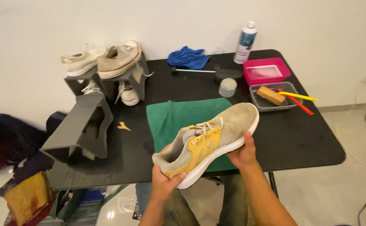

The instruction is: The person unties the white shoelaces of a yellow and white sneaker placed on a green towel. They pull the laces out of the eyelets and remove them from the shoe.

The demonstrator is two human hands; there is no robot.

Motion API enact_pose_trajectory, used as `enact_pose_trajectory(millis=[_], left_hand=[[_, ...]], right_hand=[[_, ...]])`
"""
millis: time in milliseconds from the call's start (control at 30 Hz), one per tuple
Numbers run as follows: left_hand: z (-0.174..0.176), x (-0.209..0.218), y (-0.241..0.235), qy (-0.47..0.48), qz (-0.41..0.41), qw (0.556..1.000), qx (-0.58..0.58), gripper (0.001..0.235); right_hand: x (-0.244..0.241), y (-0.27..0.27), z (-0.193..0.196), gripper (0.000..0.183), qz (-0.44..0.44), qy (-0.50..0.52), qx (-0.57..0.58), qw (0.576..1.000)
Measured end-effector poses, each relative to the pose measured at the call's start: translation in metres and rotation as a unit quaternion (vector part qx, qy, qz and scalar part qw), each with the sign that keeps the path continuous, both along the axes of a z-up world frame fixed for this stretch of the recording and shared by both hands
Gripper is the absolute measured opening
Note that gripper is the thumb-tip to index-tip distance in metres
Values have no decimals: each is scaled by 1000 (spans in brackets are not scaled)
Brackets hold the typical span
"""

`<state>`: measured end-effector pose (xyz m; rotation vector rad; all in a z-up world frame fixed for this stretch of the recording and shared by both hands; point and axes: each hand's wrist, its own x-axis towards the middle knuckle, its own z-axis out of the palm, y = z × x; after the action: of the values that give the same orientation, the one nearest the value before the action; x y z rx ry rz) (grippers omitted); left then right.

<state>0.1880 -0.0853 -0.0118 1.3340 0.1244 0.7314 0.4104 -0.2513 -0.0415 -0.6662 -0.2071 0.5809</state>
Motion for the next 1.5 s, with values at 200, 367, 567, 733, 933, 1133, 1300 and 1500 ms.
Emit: enact_pose_trajectory(millis=[200,367,567,733,933,1133,1300,1500], left_hand=[[-50,25,-14,55,66,953,-292,88],[-27,37,-23,49,79,944,-317,83],[-16,61,-23,39,74,948,-308,85],[-11,64,13,13,-33,990,-138,92],[16,115,77,22,-134,989,-56,107],[25,155,73,149,-99,984,-21,71],[79,129,54,218,-113,969,39,82],[21,111,74,122,-151,981,5,72]], right_hand=[[19,-13,-3,100,83,-162,48,982],[13,4,14,99,65,-35,-105,992],[-17,26,40,91,105,-45,-117,987],[-1,30,33,84,106,8,-110,988],[4,43,55,55,146,-29,-84,985],[32,64,-19,63,179,76,-158,968],[58,66,-61,56,99,136,-225,960],[21,77,23,53,111,98,-257,955]])
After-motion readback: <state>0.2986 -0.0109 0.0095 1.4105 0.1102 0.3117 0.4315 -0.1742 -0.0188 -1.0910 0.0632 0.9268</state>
